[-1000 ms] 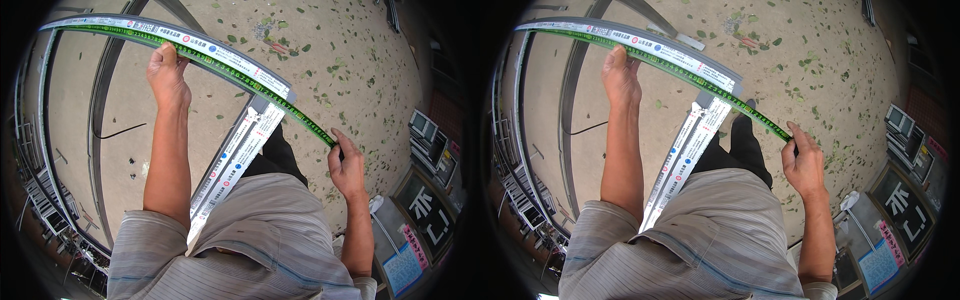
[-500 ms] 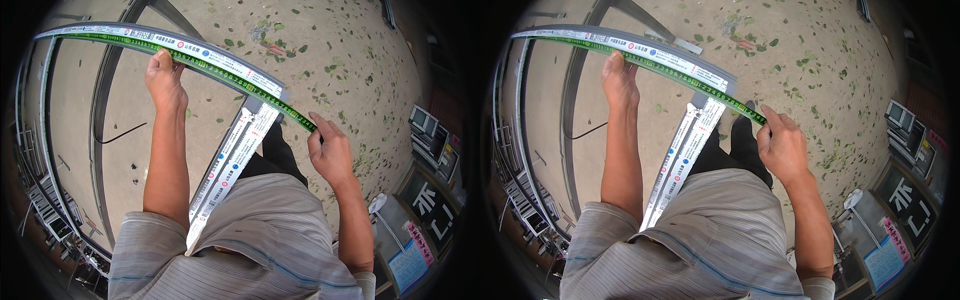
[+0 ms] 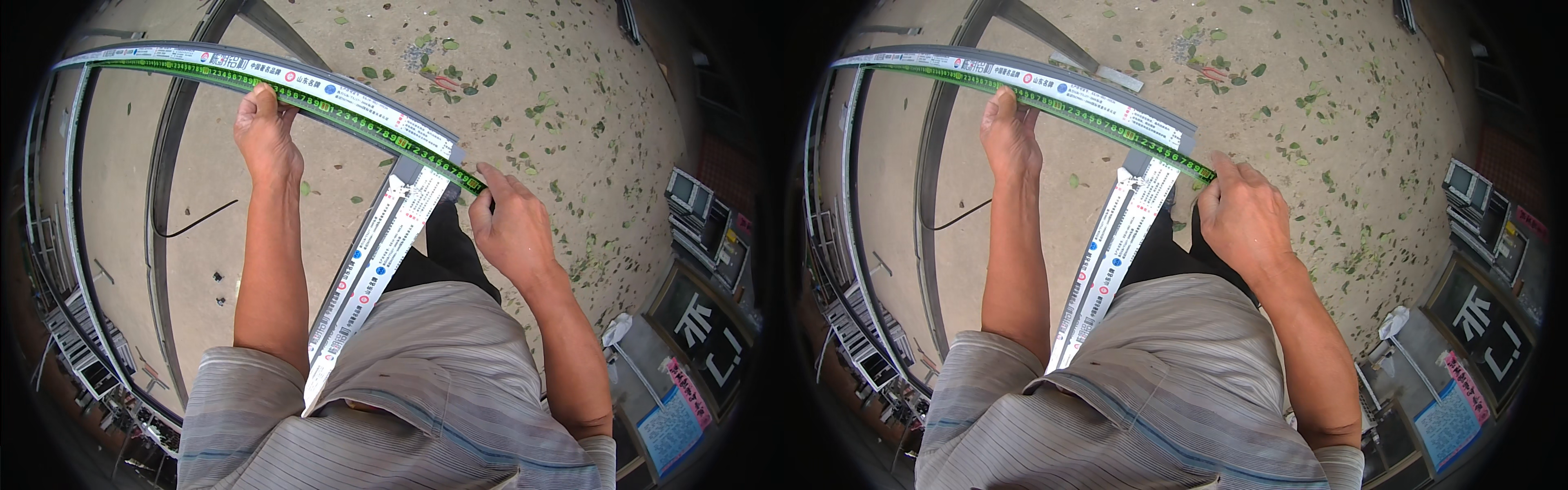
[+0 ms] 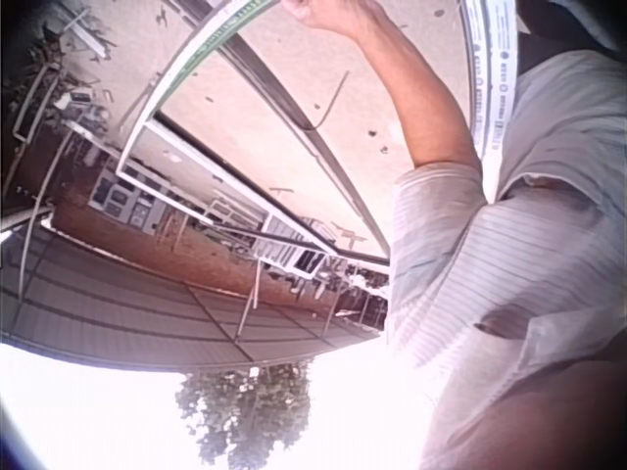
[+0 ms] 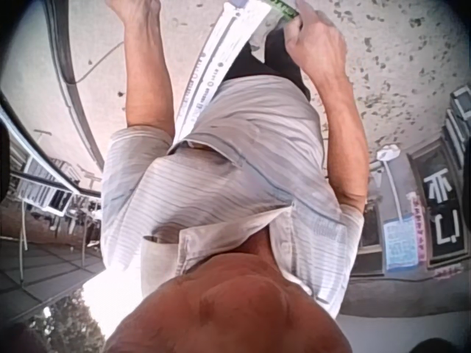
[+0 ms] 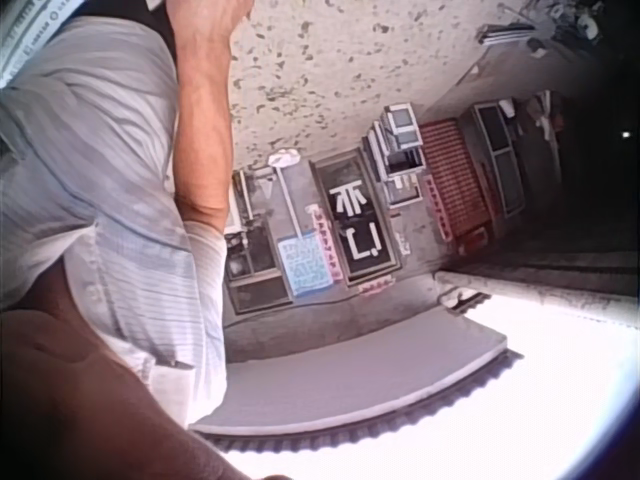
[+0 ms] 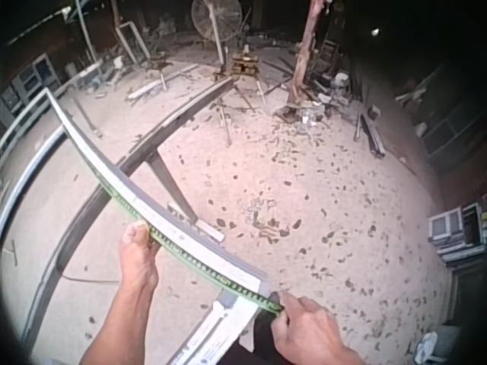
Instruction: The person uses a tape measure to measure the lengths of metal frame pieces in a workshop. They then move to a miter saw, measure a metal profile, and mark it with a marker.
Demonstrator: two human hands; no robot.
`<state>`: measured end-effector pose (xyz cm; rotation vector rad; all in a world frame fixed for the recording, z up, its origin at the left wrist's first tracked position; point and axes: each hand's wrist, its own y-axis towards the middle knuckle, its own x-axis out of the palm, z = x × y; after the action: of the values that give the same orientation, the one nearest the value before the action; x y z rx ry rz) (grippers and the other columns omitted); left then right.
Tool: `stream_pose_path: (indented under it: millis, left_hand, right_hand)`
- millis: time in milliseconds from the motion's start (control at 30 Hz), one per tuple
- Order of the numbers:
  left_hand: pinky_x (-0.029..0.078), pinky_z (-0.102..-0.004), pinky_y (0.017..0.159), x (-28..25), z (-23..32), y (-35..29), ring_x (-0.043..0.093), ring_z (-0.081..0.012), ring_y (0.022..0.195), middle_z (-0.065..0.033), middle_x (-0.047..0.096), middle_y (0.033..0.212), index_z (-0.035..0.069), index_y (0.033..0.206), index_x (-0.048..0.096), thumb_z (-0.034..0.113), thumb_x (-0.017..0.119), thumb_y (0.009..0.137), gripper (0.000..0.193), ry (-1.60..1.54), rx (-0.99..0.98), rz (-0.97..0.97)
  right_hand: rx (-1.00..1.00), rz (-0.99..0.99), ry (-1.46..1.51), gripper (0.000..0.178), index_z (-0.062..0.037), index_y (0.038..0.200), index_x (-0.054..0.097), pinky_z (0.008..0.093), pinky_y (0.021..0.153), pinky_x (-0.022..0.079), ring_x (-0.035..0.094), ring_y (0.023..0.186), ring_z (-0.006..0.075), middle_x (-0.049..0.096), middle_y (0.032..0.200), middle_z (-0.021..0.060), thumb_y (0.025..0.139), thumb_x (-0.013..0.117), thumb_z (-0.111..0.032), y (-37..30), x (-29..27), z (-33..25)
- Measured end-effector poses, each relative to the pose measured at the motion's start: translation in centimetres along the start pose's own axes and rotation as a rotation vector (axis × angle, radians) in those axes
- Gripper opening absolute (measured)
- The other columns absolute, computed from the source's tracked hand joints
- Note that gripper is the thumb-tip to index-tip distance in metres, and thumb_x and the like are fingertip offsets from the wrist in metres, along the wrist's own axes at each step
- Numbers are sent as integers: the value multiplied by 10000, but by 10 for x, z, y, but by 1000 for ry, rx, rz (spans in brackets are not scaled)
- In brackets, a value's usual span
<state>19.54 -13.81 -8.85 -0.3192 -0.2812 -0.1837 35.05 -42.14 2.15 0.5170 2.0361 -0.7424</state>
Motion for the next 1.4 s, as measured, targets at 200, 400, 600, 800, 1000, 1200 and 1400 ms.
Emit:
stream_pose_path:
  millis: [200, 400, 600, 800, 1000, 1200, 1400]
  left_hand:
    - [550, -436, 1092, 3, 1, -1, 718, -190, 1057, -72, 755, 1150, 26, 1231, 679, 175, 639, 1132, 183, 10, -3, 18]
    - [592, -371, 888, 10, 1, -2, 691, -172, 878, -74, 741, 983, 37, 1057, 683, 199, 651, 1140, 184, -1, 37, 62]
    - [586, -366, 869, 10, 2, -2, 687, -171, 863, -75, 739, 970, 41, 1040, 676, 198, 649, 1141, 188, 4, 38, 57]
    - [583, -362, 869, 10, 1, -1, 684, -169, 859, -74, 739, 966, 42, 1038, 676, 201, 648, 1141, 192, 15, 41, 63]
    - [586, -363, 872, 11, 3, -3, 685, -169, 855, -76, 743, 968, 38, 1032, 680, 194, 646, 1140, 193, 13, 41, 67]
    - [591, -362, 860, 12, 2, -3, 692, -172, 855, -79, 749, 966, 28, 1023, 687, 189, 643, 1137, 202, 7, 49, 67]
    - [585, -361, 874, 11, 0, -2, 691, -171, 863, -80, 752, 961, 29, 1026, 689, 201, 653, 1133, 206, 22, 48, 66]
  right_hand:
    - [38, -4, -10, 396, 10, 1349, 732, 538, 889, 606, 752, 968, 464, 765, 1104, 276, 980, 625, -88, -18, -5, 32]
    - [95, 8, -1, 384, 12, 1345, 733, 523, 868, 597, 744, 952, 462, 758, 1085, 271, 985, 620, -59, -43, -17, 64]
    - [90, 32, 67, 358, 11, 1337, 736, 478, 829, 591, 734, 886, 436, 750, 1026, 252, 1005, 649, -94, -49, -23, 64]
    - [98, -75, 99, 422, -10, 1389, 703, 467, 874, 577, 717, 920, 427, 728, 1050, 245, 989, 707, -145, -55, -37, 65]
    - [92, -210, 125, 560, -32, 1501, 629, 449, 923, 551, 666, 992, 409, 667, 1107, 233, 955, 704, -132, -58, -53, 66]
    - [93, -245, 153, 636, -17, 1557, 572, 421, 954, 529, 622, 986, 387, 624, 1082, 224, 925, 619, -64, -55, -50, 69]
    - [92, -213, 168, 690, -1, 1587, 527, 429, 981, 523, 621, 995, 402, 622, 1108, 240, 899, 571, -25, -54, -45, 67]
